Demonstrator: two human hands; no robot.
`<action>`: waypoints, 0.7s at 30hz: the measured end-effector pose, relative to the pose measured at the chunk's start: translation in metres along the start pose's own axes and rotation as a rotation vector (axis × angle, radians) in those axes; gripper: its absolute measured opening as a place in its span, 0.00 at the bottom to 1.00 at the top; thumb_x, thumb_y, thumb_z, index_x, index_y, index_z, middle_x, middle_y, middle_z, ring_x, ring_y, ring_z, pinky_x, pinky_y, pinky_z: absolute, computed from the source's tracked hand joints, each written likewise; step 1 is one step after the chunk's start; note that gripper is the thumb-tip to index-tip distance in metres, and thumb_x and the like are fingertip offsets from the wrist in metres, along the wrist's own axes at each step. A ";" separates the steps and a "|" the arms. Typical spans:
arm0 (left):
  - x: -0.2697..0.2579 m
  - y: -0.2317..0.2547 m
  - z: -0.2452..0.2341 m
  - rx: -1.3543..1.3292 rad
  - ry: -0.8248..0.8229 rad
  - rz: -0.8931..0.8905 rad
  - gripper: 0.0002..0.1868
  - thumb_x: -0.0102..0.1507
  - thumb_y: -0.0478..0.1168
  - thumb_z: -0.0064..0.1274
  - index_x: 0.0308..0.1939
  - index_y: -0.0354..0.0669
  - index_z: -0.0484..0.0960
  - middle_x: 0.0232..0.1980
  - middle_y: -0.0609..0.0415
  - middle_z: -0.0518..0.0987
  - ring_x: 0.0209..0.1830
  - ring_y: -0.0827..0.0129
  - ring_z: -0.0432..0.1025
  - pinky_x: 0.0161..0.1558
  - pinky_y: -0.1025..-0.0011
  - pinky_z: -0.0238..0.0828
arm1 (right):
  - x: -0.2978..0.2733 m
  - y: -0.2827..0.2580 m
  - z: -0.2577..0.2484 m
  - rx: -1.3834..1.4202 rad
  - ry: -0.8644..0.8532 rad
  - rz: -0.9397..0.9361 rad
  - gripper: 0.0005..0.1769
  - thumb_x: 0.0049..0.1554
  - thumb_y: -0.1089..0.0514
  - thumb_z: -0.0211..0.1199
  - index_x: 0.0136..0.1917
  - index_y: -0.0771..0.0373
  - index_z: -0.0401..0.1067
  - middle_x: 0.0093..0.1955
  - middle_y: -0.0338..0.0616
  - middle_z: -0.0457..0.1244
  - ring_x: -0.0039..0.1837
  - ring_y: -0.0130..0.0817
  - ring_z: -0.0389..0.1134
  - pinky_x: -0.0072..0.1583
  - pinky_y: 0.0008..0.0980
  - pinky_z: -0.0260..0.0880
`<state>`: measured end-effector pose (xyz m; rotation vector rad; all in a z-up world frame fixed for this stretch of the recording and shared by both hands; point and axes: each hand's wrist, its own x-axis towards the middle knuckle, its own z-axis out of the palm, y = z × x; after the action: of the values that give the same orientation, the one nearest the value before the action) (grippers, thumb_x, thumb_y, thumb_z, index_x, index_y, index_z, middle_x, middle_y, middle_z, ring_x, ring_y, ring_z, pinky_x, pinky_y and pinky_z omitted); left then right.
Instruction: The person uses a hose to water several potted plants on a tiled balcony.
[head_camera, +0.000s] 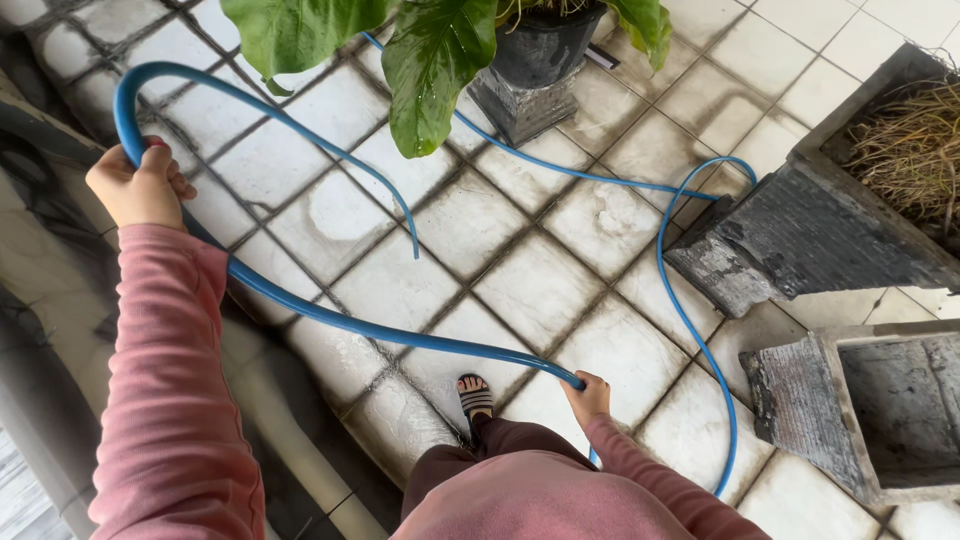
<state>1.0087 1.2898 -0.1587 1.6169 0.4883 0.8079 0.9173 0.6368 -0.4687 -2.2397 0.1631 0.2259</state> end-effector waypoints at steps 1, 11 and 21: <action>0.019 -0.021 -0.001 -0.048 -0.008 -0.015 0.03 0.69 0.30 0.51 0.41 0.36 0.79 0.30 0.57 0.75 0.24 0.76 0.68 0.26 0.74 0.67 | 0.005 -0.005 -0.002 0.001 0.058 -0.044 0.19 0.51 0.54 0.68 0.28 0.66 0.65 0.23 0.49 0.52 0.28 0.35 0.48 0.33 0.38 0.56; 0.110 -0.096 0.060 -0.448 -0.077 -0.401 0.24 0.65 0.39 0.51 0.63 0.40 0.62 0.39 0.49 0.85 0.31 0.64 0.76 0.32 0.65 0.73 | -0.014 -0.080 0.035 0.012 0.201 -0.164 0.12 0.51 0.59 0.66 0.30 0.65 0.68 0.23 0.48 0.54 0.26 0.37 0.50 0.33 0.35 0.60; -0.197 -0.115 0.167 -0.426 -0.992 -0.273 0.29 0.72 0.58 0.44 0.61 0.34 0.77 0.60 0.51 0.78 0.59 0.67 0.69 0.61 0.70 0.67 | 0.014 -0.333 0.092 0.226 0.121 -0.341 0.12 0.57 0.61 0.66 0.50 0.65 0.66 0.37 0.50 0.66 0.39 0.37 0.69 0.43 0.34 0.69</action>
<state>1.0128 1.0614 -0.3259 1.3074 -0.1748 -0.1432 0.9859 0.9165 -0.2770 -2.0173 -0.1249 -0.1078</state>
